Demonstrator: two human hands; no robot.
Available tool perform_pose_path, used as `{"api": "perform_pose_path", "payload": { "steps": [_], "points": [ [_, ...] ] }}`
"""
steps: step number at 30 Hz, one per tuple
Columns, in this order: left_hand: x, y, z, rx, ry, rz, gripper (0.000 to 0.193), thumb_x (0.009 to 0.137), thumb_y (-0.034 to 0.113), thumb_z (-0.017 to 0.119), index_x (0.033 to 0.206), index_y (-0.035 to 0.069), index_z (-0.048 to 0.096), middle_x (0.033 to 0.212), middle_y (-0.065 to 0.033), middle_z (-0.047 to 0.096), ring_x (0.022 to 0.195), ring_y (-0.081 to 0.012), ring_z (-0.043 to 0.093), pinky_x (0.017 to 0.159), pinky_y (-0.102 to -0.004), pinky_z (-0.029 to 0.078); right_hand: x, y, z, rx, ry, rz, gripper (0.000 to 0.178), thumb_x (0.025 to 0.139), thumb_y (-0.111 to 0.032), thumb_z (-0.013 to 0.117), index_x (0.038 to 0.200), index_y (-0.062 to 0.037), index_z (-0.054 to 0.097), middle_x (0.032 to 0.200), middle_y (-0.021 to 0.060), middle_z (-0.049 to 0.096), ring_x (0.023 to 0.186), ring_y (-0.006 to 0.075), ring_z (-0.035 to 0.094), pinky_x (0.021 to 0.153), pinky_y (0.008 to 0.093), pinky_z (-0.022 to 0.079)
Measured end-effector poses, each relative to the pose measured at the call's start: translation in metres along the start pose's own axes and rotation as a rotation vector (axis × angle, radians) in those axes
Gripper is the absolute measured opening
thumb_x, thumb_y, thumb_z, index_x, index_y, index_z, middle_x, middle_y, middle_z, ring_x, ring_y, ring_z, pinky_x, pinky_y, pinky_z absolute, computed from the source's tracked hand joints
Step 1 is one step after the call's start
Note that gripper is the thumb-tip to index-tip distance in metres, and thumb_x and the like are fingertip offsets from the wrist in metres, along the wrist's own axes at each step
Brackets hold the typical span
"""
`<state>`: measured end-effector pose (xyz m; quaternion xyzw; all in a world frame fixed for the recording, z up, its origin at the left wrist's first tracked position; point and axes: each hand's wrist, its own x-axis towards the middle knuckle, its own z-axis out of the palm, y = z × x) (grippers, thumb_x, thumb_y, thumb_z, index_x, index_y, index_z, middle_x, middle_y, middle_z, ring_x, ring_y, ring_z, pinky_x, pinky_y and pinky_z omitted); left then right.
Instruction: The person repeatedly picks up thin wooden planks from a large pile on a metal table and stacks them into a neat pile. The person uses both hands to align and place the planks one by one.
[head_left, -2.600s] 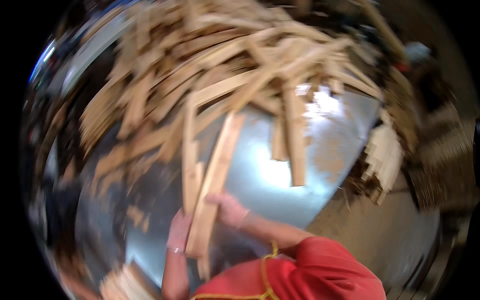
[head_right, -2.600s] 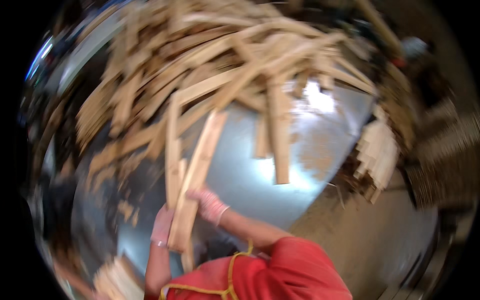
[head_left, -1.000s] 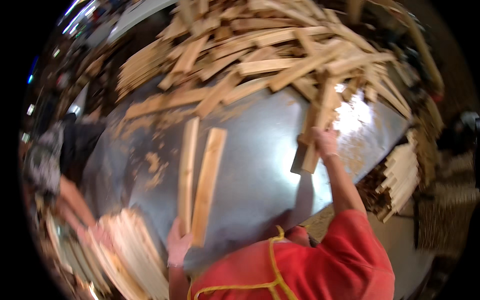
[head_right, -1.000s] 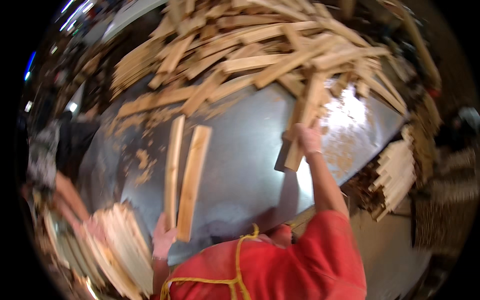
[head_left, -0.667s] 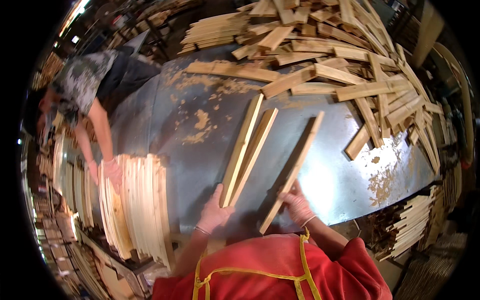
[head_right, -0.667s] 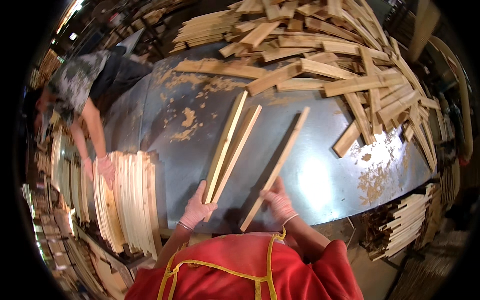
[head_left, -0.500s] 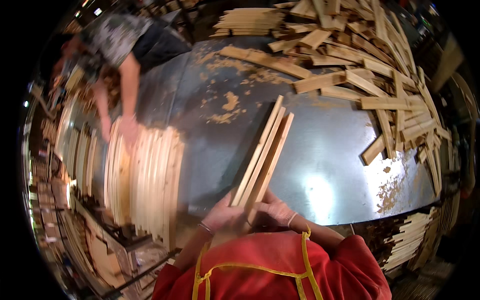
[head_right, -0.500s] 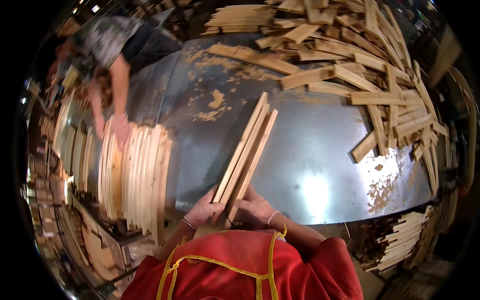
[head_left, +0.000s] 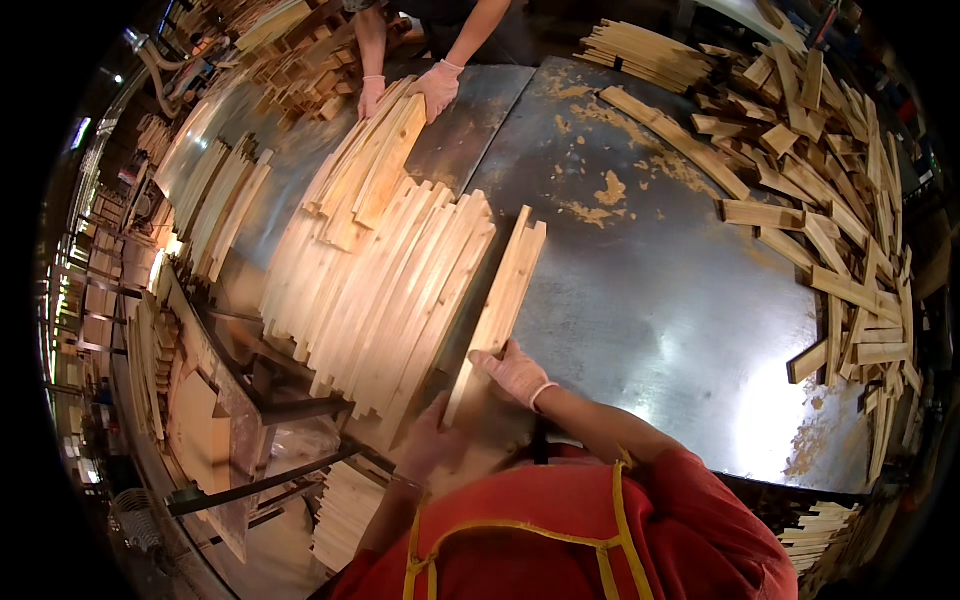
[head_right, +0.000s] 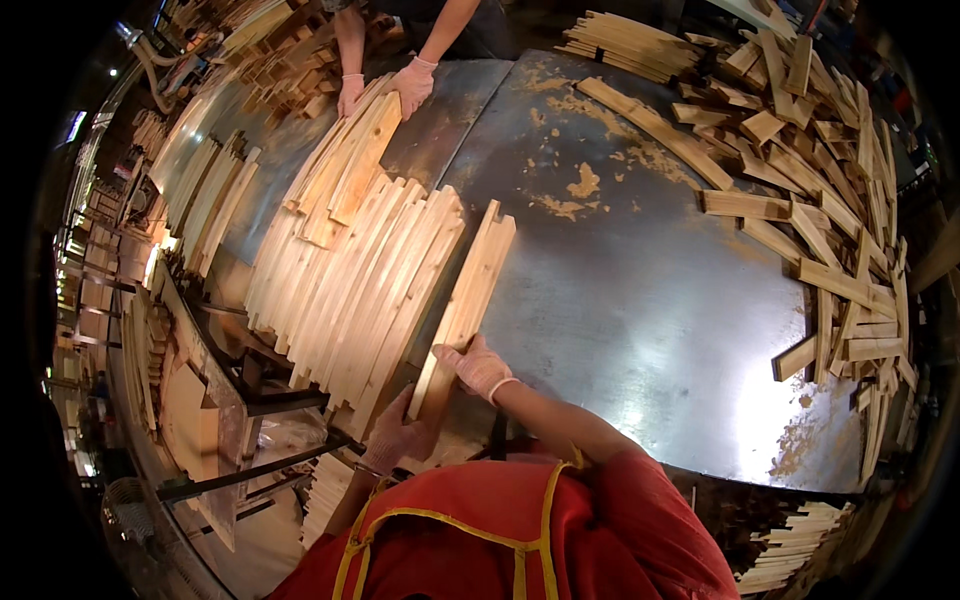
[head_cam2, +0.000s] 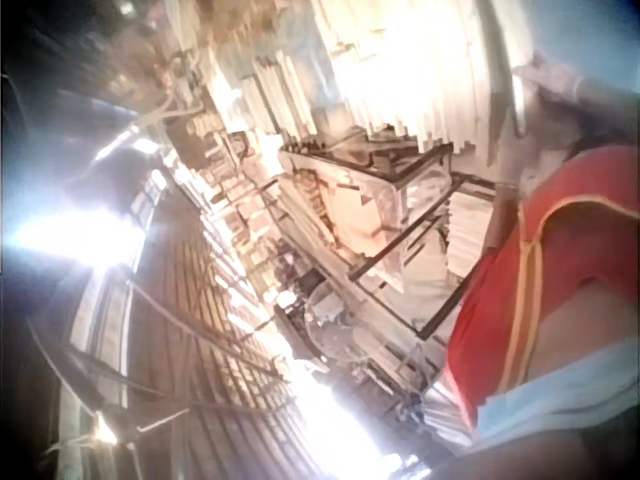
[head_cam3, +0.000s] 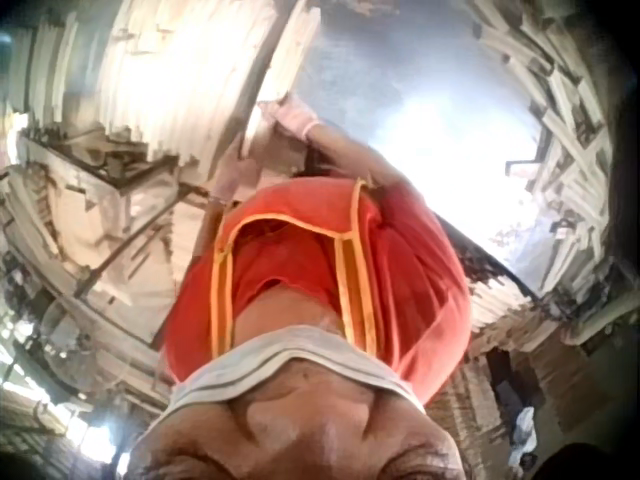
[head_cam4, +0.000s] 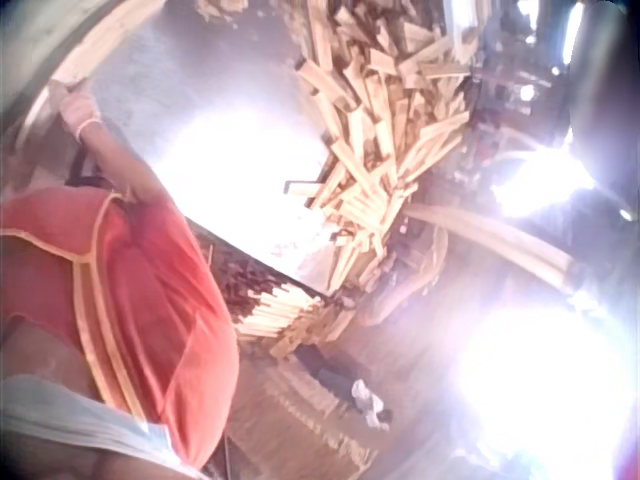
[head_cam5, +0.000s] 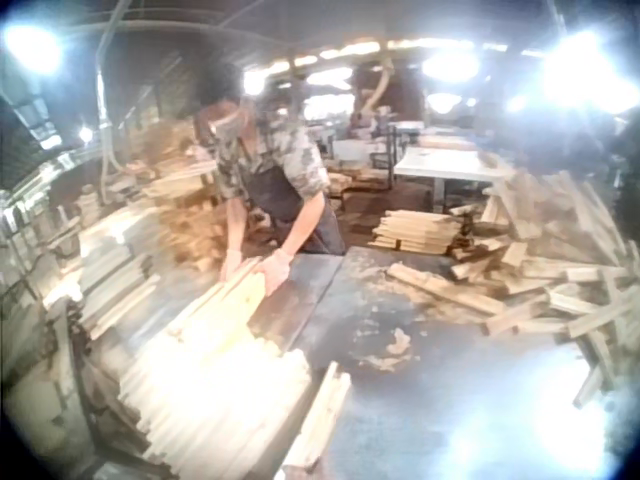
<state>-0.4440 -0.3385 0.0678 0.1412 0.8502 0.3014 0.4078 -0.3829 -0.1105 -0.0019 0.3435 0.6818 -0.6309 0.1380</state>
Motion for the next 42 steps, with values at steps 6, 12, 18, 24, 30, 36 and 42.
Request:
{"api": "perform_pose_path", "payload": {
  "steps": [6,12,18,24,30,36,42],
  "points": [
    [-0.020,-0.017,-0.055,-0.021,0.054,0.102,0.071,0.092,0.021,0.076,0.157,0.004,0.053,0.080,-0.0020,0.060,0.072,-0.0095,0.056,0.066,-0.0307,0.049,0.034,-0.001,0.007,0.010,0.027,-0.002,0.096,0.096,-0.059,0.071,0.156,0.0076,0.035,0.129,0.0335,0.067,0.123,0.0404,0.068,0.103,0.0442,0.052],
    [0.008,-0.074,-0.100,-0.477,0.200,0.220,0.033,0.100,0.016,0.067,0.129,0.002,0.071,0.090,0.0009,0.070,0.075,-0.0070,0.061,0.064,-0.0251,0.048,0.053,-0.041,0.030,-0.141,-0.229,-0.005,0.078,0.094,-0.040,0.072,0.153,0.0007,0.043,0.123,0.0227,0.066,0.112,0.0292,0.067,0.096,0.0395,0.054],
    [0.061,-0.100,-0.161,0.489,0.500,0.250,0.031,0.098,0.020,0.068,0.128,0.011,0.071,0.100,-0.0061,0.076,0.072,-0.0176,0.066,0.062,-0.0349,0.052,0.025,0.014,-0.048,0.061,-0.163,-0.118,0.082,0.096,-0.044,0.073,0.157,0.0029,0.043,0.133,0.0180,0.070,0.122,0.0266,0.066,0.100,0.0378,0.054],
    [0.089,-0.035,-0.075,0.607,0.644,0.437,0.061,0.091,0.028,0.074,0.146,0.008,0.060,0.152,-0.0162,0.058,0.130,-0.0403,0.059,0.110,-0.0486,0.049,-0.077,0.126,-0.165,0.407,0.383,0.025,0.077,0.098,-0.035,0.075,0.160,-0.0014,0.045,0.129,0.0107,0.071,0.110,0.0210,0.067,0.096,0.0334,0.056],
    [0.144,0.123,0.066,0.811,0.320,0.697,0.073,0.086,0.030,0.079,0.152,0.010,0.056,0.157,-0.0135,0.052,0.145,-0.0371,0.046,0.123,-0.0473,0.036,-0.185,0.281,-0.321,0.597,0.819,-0.057,0.070,0.095,-0.036,0.076,0.151,-0.0024,0.053,0.113,0.0095,0.070,0.092,0.0189,0.067,0.081,0.0332,0.057],
    [0.164,0.291,0.248,0.863,0.003,0.952,0.078,0.083,0.036,0.082,0.151,0.010,0.056,0.154,-0.0144,0.053,0.144,-0.0352,0.047,0.121,-0.0489,0.037,-0.345,0.411,-0.534,0.573,1.553,-0.006,0.067,0.091,-0.043,0.079,0.137,0.0015,0.062,0.100,0.0107,0.071,0.087,0.0218,0.065,0.077,0.0376,0.053],
    [0.160,0.483,0.458,0.897,-0.125,1.380,0.086,0.079,0.043,0.086,0.150,0.007,0.055,0.150,-0.0160,0.055,0.143,-0.0377,0.046,0.118,-0.0521,0.039,-0.413,0.533,-0.696,0.521,1.839,0.290,0.061,0.092,-0.050,0.076,0.129,-0.0021,0.065,0.109,0.0177,0.073,0.101,0.0310,0.069,0.095,0.0417,0.053]
  ]
}}
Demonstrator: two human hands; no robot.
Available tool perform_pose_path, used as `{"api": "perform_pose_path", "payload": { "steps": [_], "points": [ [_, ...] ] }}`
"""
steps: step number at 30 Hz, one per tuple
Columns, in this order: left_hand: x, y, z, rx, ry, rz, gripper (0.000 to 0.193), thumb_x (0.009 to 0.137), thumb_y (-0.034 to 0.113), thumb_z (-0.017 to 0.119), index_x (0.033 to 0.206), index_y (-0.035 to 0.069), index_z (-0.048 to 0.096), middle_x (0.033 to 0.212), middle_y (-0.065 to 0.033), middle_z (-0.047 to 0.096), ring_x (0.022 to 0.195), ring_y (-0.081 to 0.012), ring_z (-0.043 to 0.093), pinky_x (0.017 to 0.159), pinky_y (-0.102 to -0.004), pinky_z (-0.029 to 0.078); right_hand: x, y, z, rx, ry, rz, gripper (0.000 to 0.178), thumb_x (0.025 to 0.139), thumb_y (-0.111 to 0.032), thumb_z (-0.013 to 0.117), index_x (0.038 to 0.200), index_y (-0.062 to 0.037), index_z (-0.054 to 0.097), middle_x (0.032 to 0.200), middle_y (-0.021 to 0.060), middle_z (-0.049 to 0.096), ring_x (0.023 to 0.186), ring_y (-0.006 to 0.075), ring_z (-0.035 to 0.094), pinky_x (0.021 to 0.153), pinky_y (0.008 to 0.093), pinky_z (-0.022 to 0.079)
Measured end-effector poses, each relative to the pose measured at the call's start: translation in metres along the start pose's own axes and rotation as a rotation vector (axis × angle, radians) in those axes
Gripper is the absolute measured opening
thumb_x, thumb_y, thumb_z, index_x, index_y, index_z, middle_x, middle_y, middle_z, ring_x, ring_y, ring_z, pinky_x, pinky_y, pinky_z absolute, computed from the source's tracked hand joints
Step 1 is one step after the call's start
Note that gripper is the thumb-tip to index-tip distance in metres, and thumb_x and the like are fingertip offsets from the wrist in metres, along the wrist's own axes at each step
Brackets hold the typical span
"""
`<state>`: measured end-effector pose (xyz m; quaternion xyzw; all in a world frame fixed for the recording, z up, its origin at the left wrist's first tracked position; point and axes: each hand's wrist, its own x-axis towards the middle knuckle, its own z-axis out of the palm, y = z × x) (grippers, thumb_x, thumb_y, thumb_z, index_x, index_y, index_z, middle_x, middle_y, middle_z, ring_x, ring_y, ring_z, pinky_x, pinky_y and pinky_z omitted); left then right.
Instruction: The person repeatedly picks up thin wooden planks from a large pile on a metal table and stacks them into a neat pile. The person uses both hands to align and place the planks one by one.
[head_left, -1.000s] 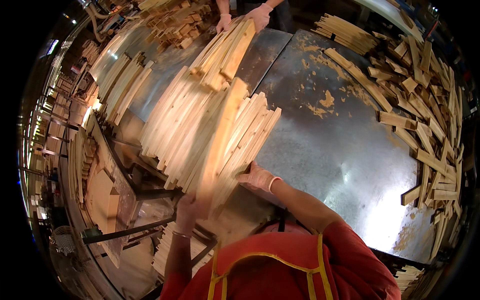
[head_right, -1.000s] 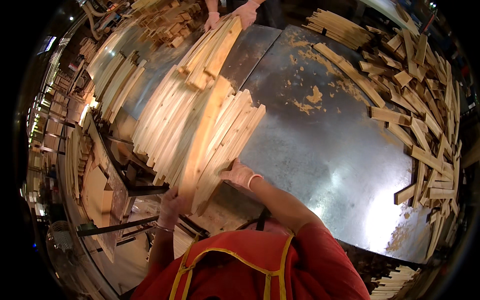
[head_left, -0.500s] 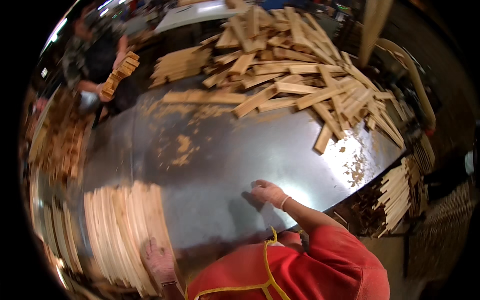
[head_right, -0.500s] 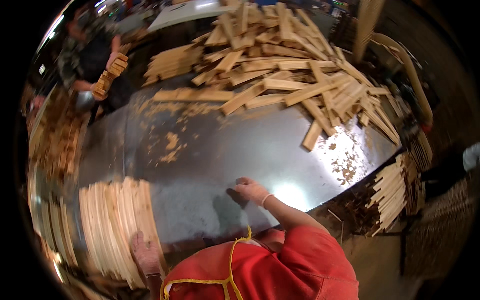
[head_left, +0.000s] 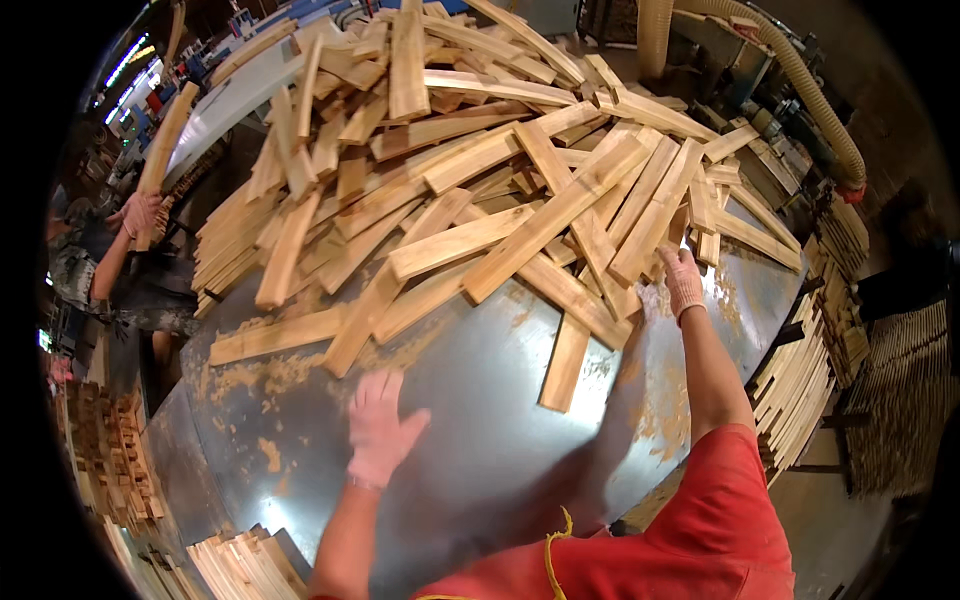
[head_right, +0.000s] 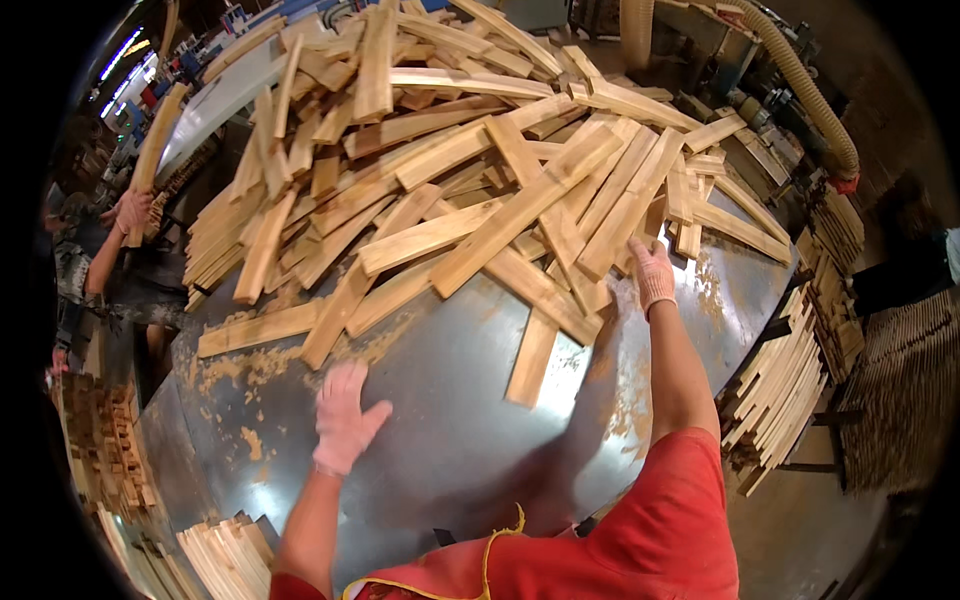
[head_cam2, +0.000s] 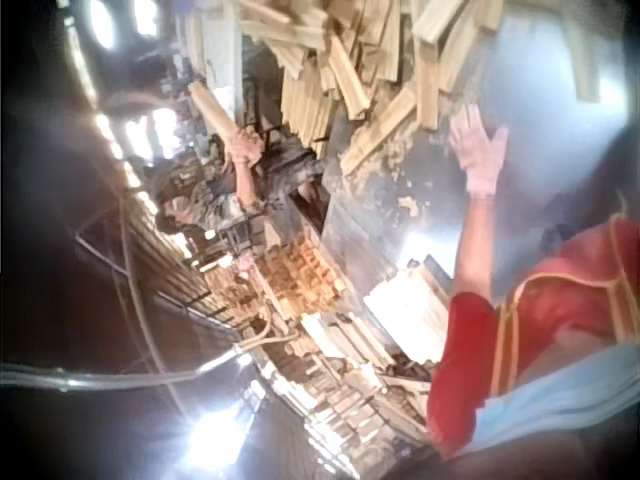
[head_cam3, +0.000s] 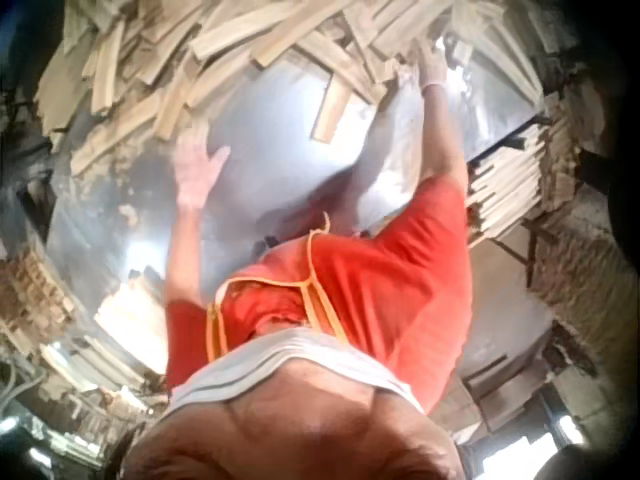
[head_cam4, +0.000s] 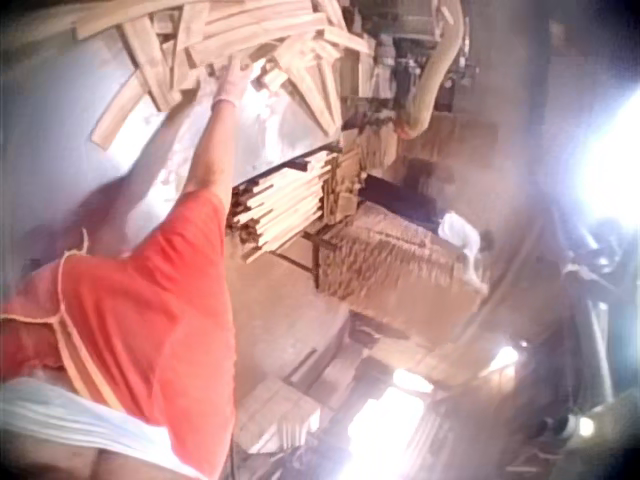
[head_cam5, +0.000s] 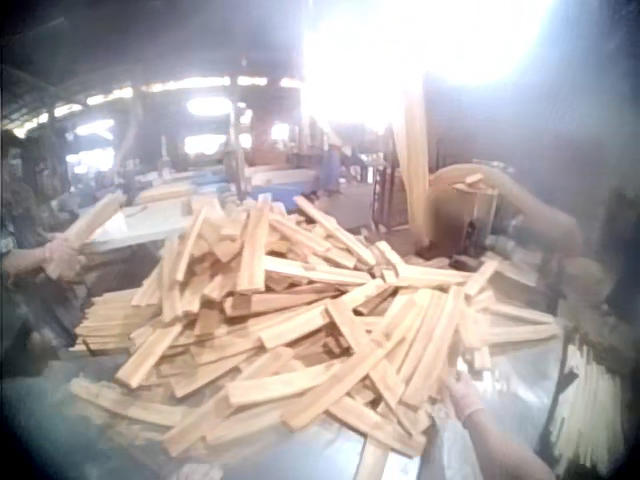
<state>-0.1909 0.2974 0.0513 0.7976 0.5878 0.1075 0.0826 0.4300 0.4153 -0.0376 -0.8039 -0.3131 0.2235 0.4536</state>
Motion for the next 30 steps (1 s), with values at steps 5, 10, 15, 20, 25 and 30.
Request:
{"api": "perform_pose_path", "payload": {
  "steps": [5,10,15,20,25,30],
  "points": [
    [0.209,0.053,0.033,0.130,0.082,0.203,0.093,0.079,0.046,0.086,0.154,0.002,0.052,0.158,-0.0235,0.051,0.149,-0.0411,0.044,0.125,-0.0508,0.035,0.014,-0.039,0.041,0.733,-0.297,0.355,0.051,0.102,-0.038,0.068,0.144,-0.0103,0.062,0.127,0.0162,0.069,0.113,0.0263,0.068,0.103,0.0462,0.054],
    [0.360,0.094,0.048,0.128,-0.063,0.233,0.089,0.087,0.052,0.079,0.153,0.000,0.053,0.150,-0.0268,0.058,0.143,-0.0425,0.051,0.123,-0.0489,0.039,0.024,-0.036,0.082,1.012,-0.490,0.404,0.043,0.097,-0.032,0.078,0.133,-0.0112,0.068,0.130,0.0100,0.072,0.121,0.0273,0.067,0.110,0.0468,0.053],
    [0.386,0.146,0.092,0.022,-0.301,0.167,0.089,0.093,0.061,0.068,0.157,0.001,0.049,0.134,-0.0310,0.066,0.128,-0.0444,0.060,0.111,-0.0526,0.045,0.011,-0.065,0.079,1.210,-0.484,0.542,0.061,0.095,-0.012,0.075,0.150,-0.0135,0.048,0.137,0.0143,0.065,0.121,0.0338,0.068,0.100,0.0540,0.061],
    [0.277,0.139,0.098,0.005,-0.202,0.136,0.088,0.088,0.055,0.074,0.153,0.000,0.053,0.123,-0.0285,0.070,0.113,-0.0438,0.066,0.101,-0.0526,0.050,-0.039,-0.047,0.081,1.114,-0.559,0.587,0.058,0.094,-0.014,0.077,0.146,-0.0097,0.051,0.127,0.0121,0.069,0.116,0.0313,0.070,0.095,0.0522,0.063],
    [0.082,0.107,0.106,0.106,-0.193,-0.090,0.107,0.085,0.067,0.073,0.164,0.003,0.037,0.139,-0.0294,0.062,0.138,-0.0460,0.052,0.121,-0.0509,0.035,-0.179,-0.052,0.046,0.964,-0.658,0.698,0.055,0.095,-0.017,0.077,0.145,-0.0083,0.053,0.125,0.0120,0.070,0.109,0.0286,0.073,0.094,0.0512,0.065],
    [-0.075,0.076,0.083,-0.072,-0.315,-0.356,0.105,0.085,0.062,0.075,0.164,0.003,0.037,0.152,-0.0284,0.052,0.143,-0.0462,0.046,0.123,-0.0548,0.032,-0.326,-0.047,0.044,0.754,-0.779,0.596,0.071,0.097,-0.014,0.077,0.156,-0.0087,0.038,0.139,0.0117,0.061,0.122,0.0291,0.065,0.101,0.0477,0.060]
  ]
}}
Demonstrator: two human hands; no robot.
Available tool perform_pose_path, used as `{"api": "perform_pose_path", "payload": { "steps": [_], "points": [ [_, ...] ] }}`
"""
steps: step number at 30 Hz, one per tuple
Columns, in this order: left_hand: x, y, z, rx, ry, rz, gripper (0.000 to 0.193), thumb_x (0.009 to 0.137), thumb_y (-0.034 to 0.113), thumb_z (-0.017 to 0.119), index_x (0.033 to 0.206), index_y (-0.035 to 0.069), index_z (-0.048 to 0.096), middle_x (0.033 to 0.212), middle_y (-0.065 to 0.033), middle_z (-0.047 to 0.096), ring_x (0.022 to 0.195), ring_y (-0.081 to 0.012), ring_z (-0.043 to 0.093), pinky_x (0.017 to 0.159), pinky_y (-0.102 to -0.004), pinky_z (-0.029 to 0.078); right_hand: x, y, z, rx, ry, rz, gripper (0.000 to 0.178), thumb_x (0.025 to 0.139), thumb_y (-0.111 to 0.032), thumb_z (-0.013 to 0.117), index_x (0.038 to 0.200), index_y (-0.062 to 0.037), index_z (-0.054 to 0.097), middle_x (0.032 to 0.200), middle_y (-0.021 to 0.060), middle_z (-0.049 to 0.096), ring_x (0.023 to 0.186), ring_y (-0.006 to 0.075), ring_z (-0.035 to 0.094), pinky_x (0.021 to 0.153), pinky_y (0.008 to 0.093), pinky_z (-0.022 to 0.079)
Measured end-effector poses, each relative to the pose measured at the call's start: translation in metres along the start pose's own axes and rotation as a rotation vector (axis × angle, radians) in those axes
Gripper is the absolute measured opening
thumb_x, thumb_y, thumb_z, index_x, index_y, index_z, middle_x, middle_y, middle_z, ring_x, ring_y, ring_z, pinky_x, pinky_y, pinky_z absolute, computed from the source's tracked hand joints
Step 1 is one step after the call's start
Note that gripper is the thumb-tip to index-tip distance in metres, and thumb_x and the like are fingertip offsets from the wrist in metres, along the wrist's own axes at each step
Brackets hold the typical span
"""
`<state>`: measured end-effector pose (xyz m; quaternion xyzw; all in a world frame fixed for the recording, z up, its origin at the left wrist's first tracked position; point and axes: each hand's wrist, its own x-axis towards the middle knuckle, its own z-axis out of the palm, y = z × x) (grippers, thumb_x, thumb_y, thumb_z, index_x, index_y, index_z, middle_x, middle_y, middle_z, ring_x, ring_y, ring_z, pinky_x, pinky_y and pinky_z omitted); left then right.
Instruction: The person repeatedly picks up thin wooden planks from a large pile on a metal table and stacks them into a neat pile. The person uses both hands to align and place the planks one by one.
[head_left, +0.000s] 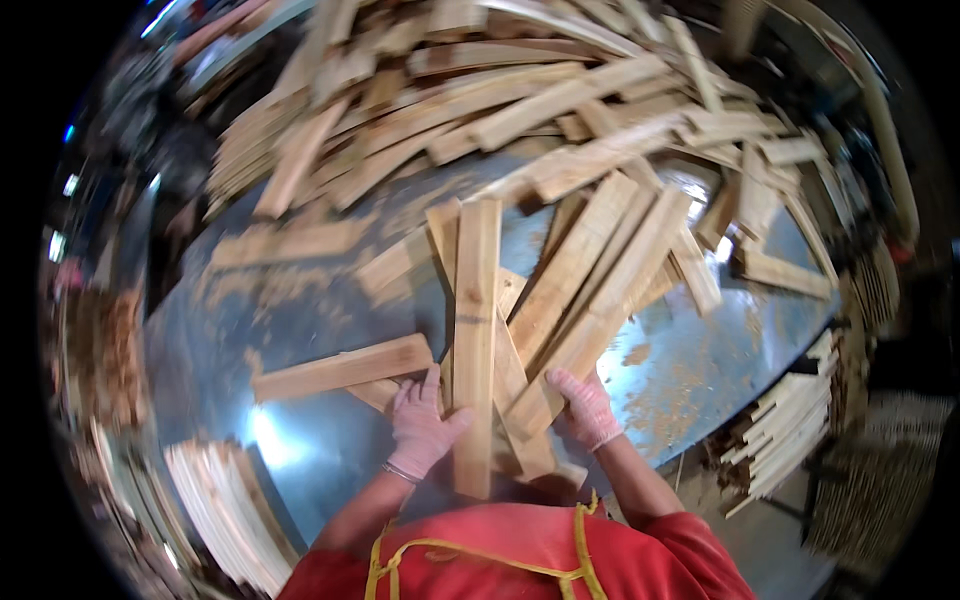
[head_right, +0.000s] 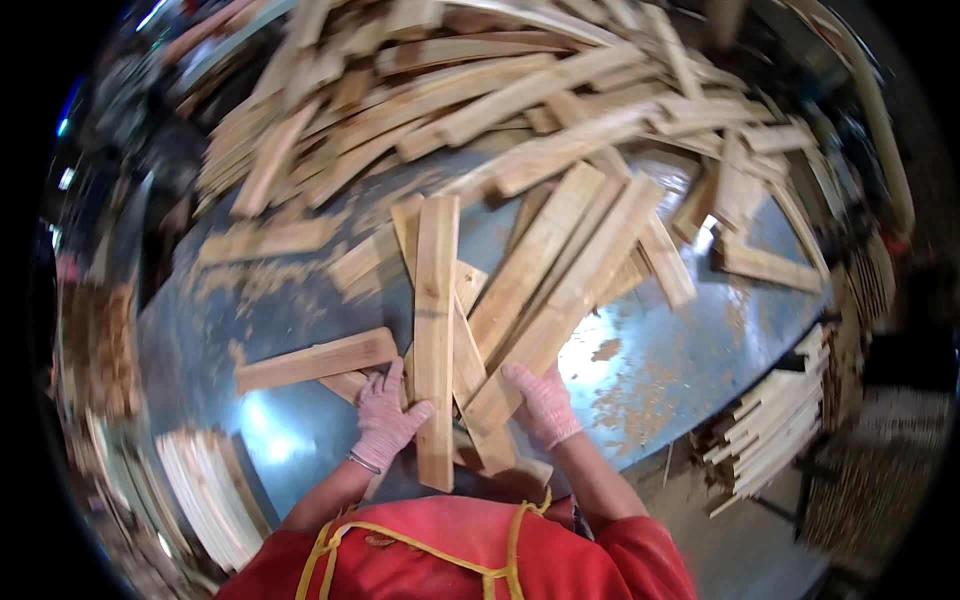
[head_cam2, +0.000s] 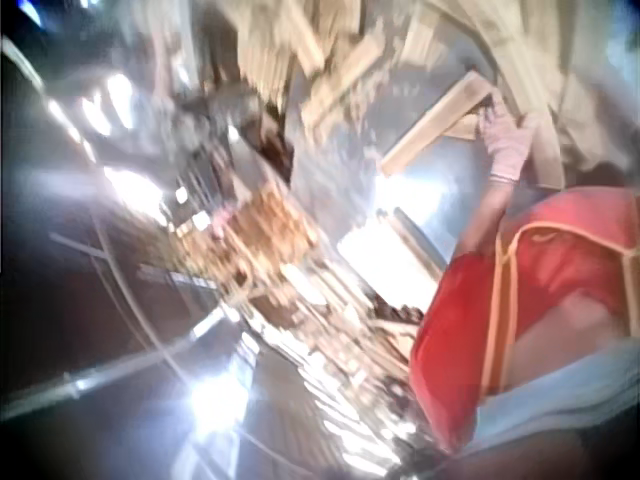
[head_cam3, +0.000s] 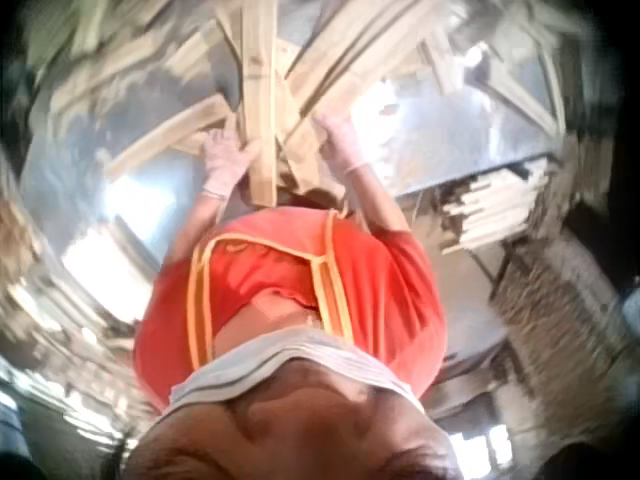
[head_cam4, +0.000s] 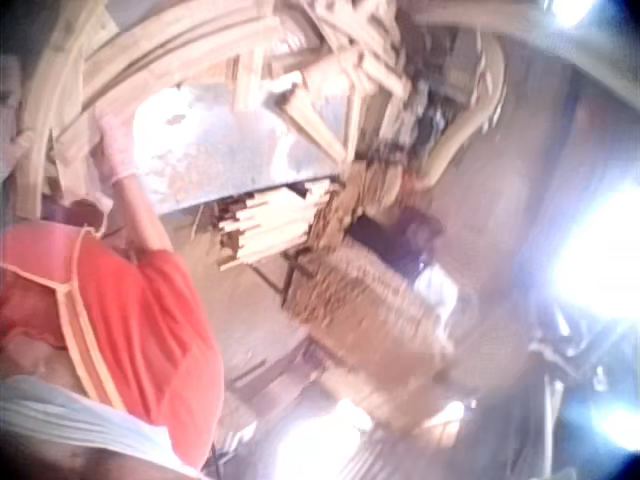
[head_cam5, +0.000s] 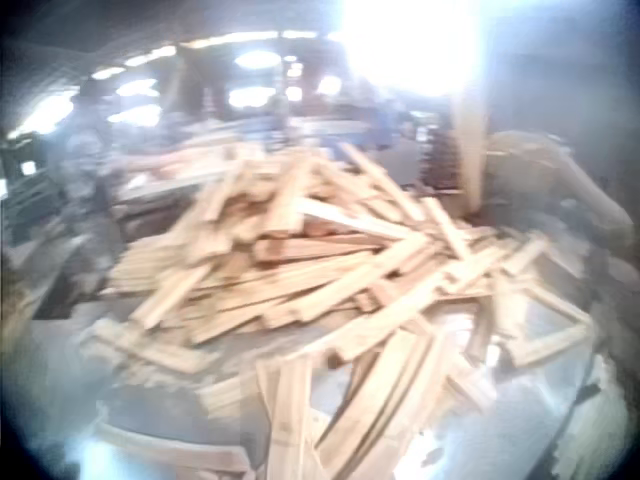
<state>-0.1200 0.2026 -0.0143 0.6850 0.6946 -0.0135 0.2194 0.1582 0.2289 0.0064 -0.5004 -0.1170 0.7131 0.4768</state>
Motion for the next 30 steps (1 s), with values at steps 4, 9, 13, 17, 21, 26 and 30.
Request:
{"api": "perform_pose_path", "payload": {
  "steps": [4,9,13,17,21,26,30],
  "points": [
    [-0.118,-0.068,0.015,-0.198,0.076,-0.211,0.098,0.086,0.052,0.079,0.162,0.005,0.040,0.157,-0.0272,0.049,0.147,-0.0465,0.043,0.127,-0.0535,0.029,-0.047,0.073,0.050,-0.367,-0.060,0.027,0.074,0.094,-0.015,0.081,0.155,-0.0071,0.039,0.136,0.0130,0.062,0.122,0.0269,0.063,0.105,0.0443,0.056],
    [-0.208,-0.128,0.007,-0.237,0.327,-0.238,0.077,0.087,0.043,0.079,0.150,0.006,0.056,0.155,-0.0178,0.052,0.143,-0.0392,0.049,0.122,-0.0496,0.037,-0.054,0.097,0.106,-1.593,-0.341,-0.151,0.077,0.092,-0.064,0.070,0.138,-0.0036,0.058,0.127,0.0313,0.068,0.118,0.0471,0.067,0.099,0.0499,0.054],
    [-0.281,-0.169,-0.002,-0.278,0.406,-0.297,0.070,0.090,0.040,0.077,0.148,0.007,0.058,0.153,-0.0175,0.055,0.141,-0.0388,0.050,0.121,-0.0491,0.038,-0.096,0.102,0.160,-1.699,-0.076,-0.709,0.048,0.093,-0.049,0.071,0.119,-0.0081,0.073,0.109,0.0206,0.075,0.101,0.0407,0.072,0.087,0.0503,0.058],
    [-0.339,-0.201,0.014,-0.372,0.340,-0.371,0.069,0.092,0.042,0.074,0.150,0.008,0.058,0.154,-0.0171,0.055,0.141,-0.0384,0.051,0.121,-0.0484,0.037,-0.138,0.174,0.196,-1.777,-0.303,-1.055,0.067,0.084,-0.045,0.080,0.140,-0.0116,0.065,0.135,0.0195,0.065,0.127,0.0370,0.062,0.102,0.0497,0.051],
    [-0.368,-0.201,0.020,-0.406,0.302,-0.451,0.068,0.091,0.040,0.075,0.148,0.007,0.059,0.155,-0.0189,0.054,0.140,-0.0388,0.052,0.120,-0.0484,0.038,-0.127,0.232,0.199,-2.072,-0.281,-0.976,0.080,0.081,-0.038,0.080,0.152,-0.0143,0.053,0.158,0.0188,0.047,0.145,0.0381,0.047,0.113,0.0516,0.043],
    [-0.371,-0.183,0.021,-0.648,0.315,-0.374,0.071,0.090,0.038,0.076,0.151,0.005,0.058,0.157,-0.0227,0.052,0.144,-0.0416,0.049,0.123,-0.0478,0.036,-0.150,0.206,0.203,-1.815,-0.346,-0.718,0.083,0.081,-0.028,0.079,0.155,-0.0100,0.048,0.159,0.0213,0.045,0.144,0.0412,0.048,0.117,0.0485,0.044],
    [-0.337,-0.158,0.006,-1.536,0.307,-0.211,0.074,0.098,0.036,0.073,0.161,0.007,0.045,0.156,-0.0156,0.054,0.144,-0.0336,0.051,0.121,-0.0467,0.040,-0.155,0.230,0.207,-1.171,-0.635,-0.530,0.087,0.085,-0.030,0.081,0.158,0.0008,0.044,0.156,0.0251,0.048,0.144,0.0397,0.049,0.122,0.0435,0.040]
  ]
}}
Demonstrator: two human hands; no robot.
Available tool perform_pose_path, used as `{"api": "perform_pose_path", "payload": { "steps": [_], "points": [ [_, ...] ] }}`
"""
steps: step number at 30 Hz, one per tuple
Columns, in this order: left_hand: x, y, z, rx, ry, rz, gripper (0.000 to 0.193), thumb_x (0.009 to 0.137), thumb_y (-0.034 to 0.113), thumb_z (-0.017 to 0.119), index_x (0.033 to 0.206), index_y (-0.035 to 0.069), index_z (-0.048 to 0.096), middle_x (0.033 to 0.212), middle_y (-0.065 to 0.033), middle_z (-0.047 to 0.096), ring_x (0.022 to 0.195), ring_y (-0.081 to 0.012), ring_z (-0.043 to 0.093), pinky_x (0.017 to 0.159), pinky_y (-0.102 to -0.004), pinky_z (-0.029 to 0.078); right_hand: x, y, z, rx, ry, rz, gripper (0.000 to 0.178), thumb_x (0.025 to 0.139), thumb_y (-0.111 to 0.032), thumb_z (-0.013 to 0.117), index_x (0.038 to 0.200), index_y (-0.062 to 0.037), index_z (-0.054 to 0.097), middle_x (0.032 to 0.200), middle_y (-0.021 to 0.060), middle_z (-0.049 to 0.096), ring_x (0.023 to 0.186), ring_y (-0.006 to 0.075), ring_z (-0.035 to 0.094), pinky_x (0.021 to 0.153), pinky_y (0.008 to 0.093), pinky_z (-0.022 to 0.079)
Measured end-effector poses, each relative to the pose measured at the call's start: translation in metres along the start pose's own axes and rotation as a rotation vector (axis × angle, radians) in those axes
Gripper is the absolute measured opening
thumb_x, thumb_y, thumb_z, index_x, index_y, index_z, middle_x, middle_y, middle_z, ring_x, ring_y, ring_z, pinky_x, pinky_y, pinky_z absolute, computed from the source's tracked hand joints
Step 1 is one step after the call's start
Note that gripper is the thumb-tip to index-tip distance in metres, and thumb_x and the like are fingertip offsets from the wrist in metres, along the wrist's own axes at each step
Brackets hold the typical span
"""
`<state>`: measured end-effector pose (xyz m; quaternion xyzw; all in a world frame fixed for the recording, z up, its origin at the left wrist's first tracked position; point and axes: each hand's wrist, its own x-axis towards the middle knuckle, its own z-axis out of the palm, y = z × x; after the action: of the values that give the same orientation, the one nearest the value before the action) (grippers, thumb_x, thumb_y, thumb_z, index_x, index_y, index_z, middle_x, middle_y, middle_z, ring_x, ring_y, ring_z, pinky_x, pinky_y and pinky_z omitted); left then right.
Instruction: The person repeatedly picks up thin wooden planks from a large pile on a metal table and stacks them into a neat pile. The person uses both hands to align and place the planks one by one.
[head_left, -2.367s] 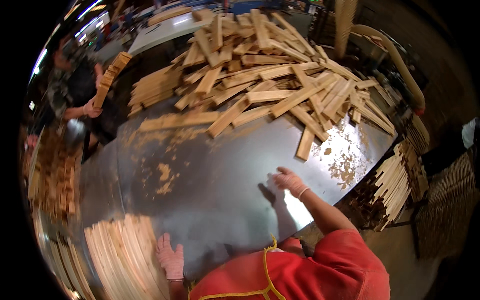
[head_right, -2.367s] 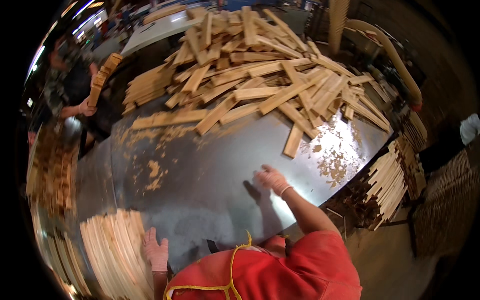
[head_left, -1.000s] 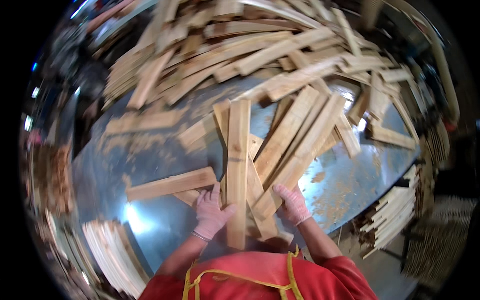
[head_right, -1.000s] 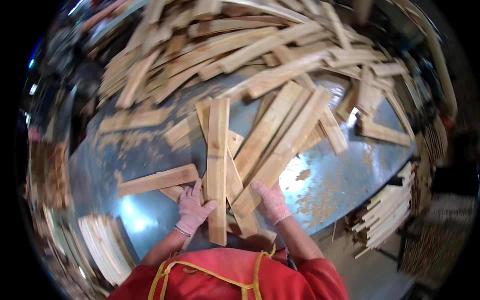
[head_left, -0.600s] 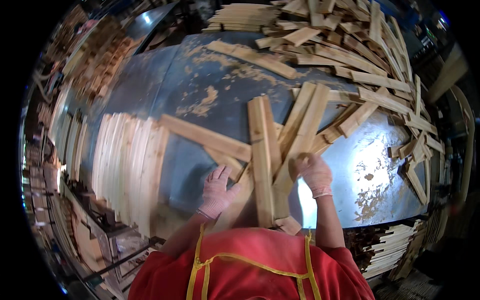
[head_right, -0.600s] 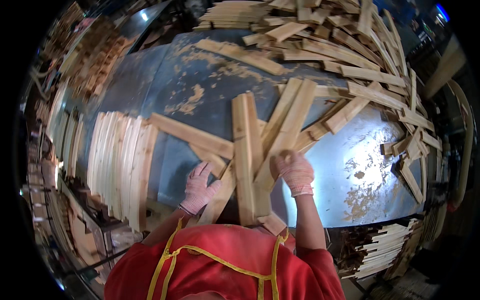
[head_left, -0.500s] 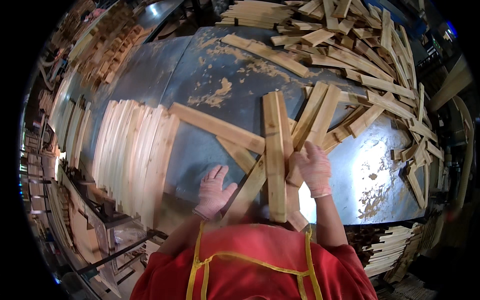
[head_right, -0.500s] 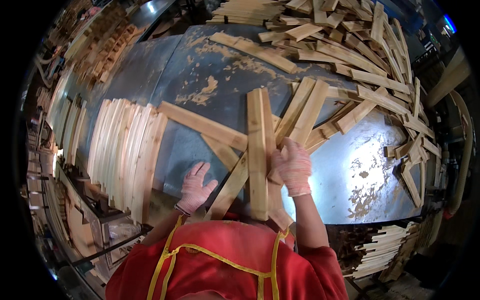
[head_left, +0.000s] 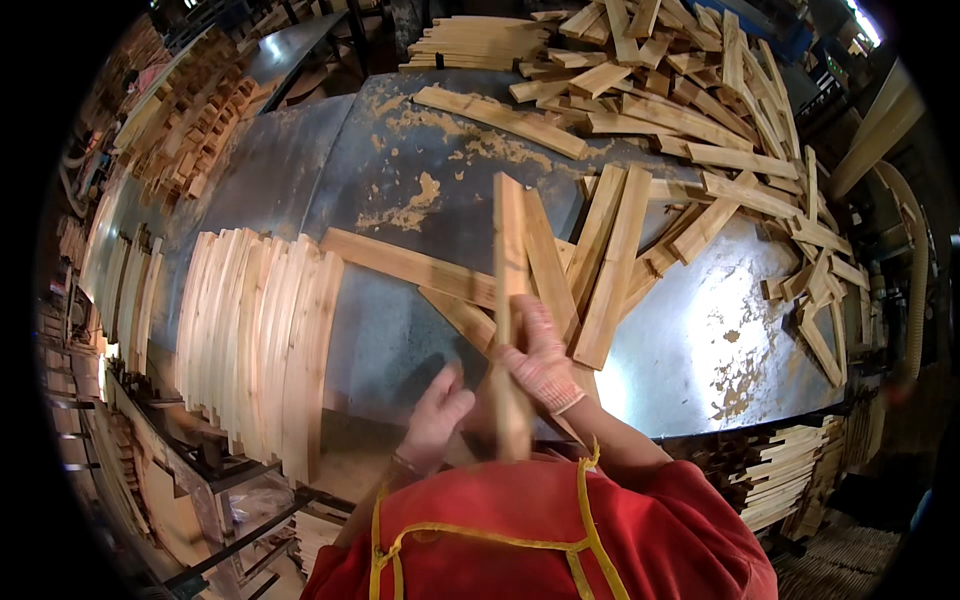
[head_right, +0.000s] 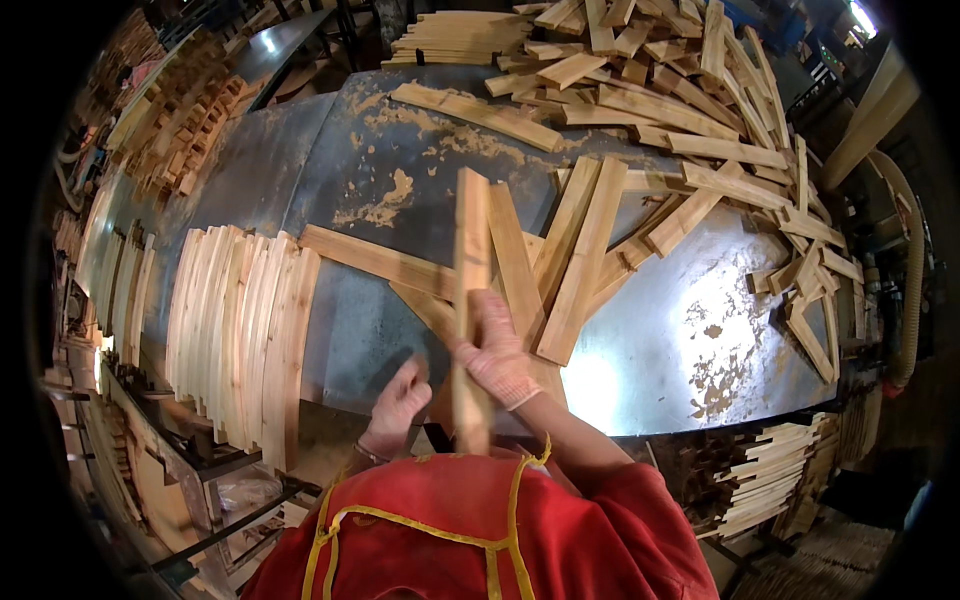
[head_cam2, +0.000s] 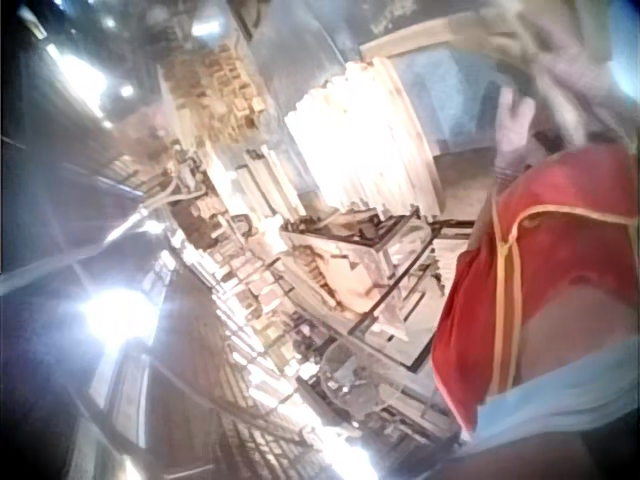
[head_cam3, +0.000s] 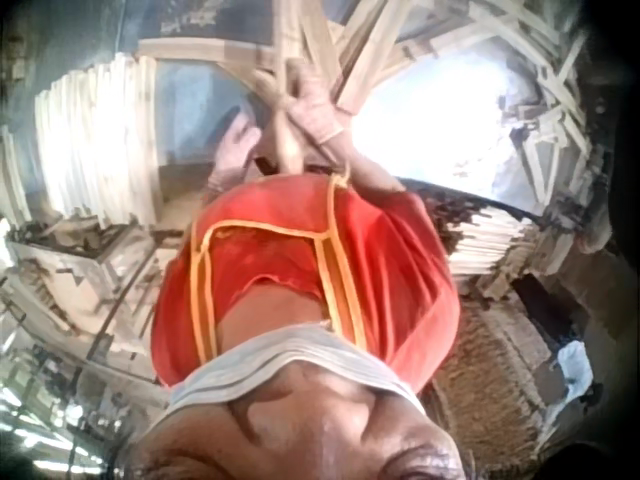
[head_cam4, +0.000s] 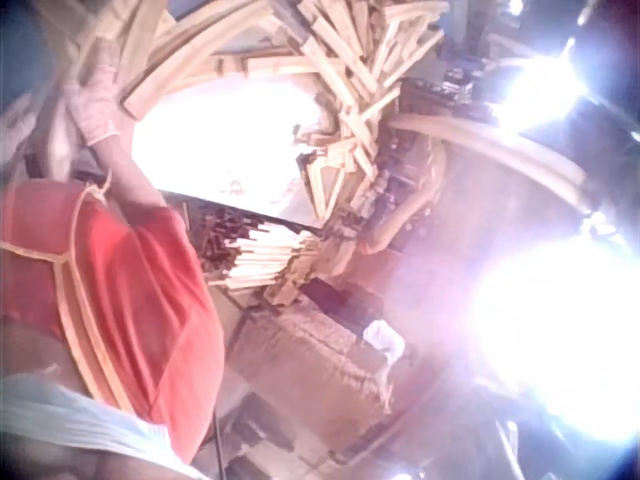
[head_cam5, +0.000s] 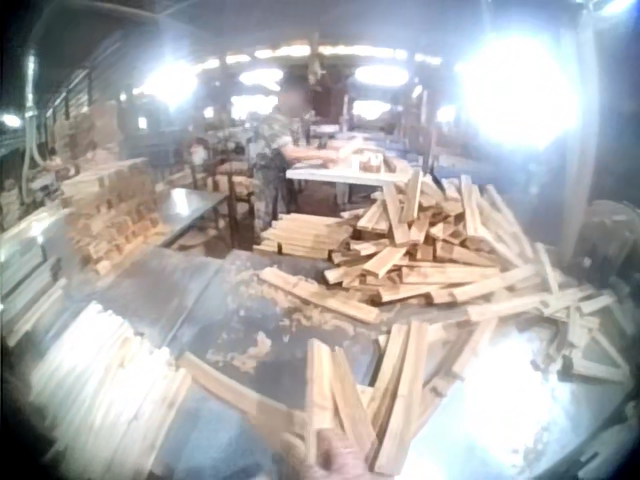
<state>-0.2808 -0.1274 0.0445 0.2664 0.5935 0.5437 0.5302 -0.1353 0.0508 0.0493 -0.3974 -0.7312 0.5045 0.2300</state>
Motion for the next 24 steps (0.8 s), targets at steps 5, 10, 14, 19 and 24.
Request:
{"api": "perform_pose_path", "payload": {
  "steps": [5,10,14,19,24],
  "points": [
    [0.054,-0.031,-0.030,-0.764,-0.071,-0.101,0.067,0.097,0.017,0.068,0.158,0.008,0.045,0.137,-0.0090,0.065,0.115,-0.0257,0.069,0.102,-0.0433,0.057,0.074,-0.001,0.013,-0.324,-0.226,-0.289,0.078,0.089,-0.041,0.078,0.151,-0.0005,0.051,0.149,0.0231,0.056,0.139,0.0400,0.054,0.116,0.0461,0.045],
    [0.042,0.009,-0.040,-0.564,0.173,-0.044,0.062,0.090,0.016,0.063,0.149,0.000,0.057,0.124,-0.0137,0.071,0.103,-0.0247,0.072,0.089,-0.0393,0.062,0.128,0.034,0.012,-0.907,-0.373,-0.218,0.085,0.084,-0.041,0.078,0.155,-0.0083,0.044,0.137,0.0183,0.065,0.128,0.0373,0.063,0.107,0.0454,0.051],
    [0.013,0.000,-0.068,-0.428,0.435,0.170,0.066,0.088,0.011,0.063,0.153,0.001,0.056,0.127,-0.0121,0.070,0.105,-0.0229,0.071,0.091,-0.0367,0.061,0.110,-0.015,0.015,-0.834,-0.476,0.026,0.092,0.084,-0.046,0.080,0.159,-0.0117,0.041,0.130,0.0201,0.067,0.121,0.0361,0.066,0.100,0.0430,0.055],
    [-0.005,-0.030,-0.112,-0.137,0.654,0.142,0.068,0.090,0.000,0.068,0.157,0.001,0.052,0.132,-0.0075,0.068,0.114,-0.0177,0.066,0.104,-0.0333,0.054,0.037,-0.053,0.035,0.088,-0.837,0.436,0.068,0.093,-0.040,0.069,0.145,-0.0001,0.052,0.103,0.0223,0.075,0.087,0.0379,0.071,0.089,0.0477,0.059],
    [0.012,-0.035,-0.118,0.788,0.599,-0.158,0.084,0.093,0.030,0.073,0.165,0.007,0.038,0.139,-0.0197,0.067,0.122,-0.0361,0.068,0.107,-0.0437,0.054,-0.069,-0.016,0.167,-0.491,-1.181,0.047,0.060,0.093,-0.040,0.064,0.144,-0.0083,0.055,0.124,0.0289,0.071,0.120,0.0415,0.069,0.103,0.0495,0.055]
  ]
}}
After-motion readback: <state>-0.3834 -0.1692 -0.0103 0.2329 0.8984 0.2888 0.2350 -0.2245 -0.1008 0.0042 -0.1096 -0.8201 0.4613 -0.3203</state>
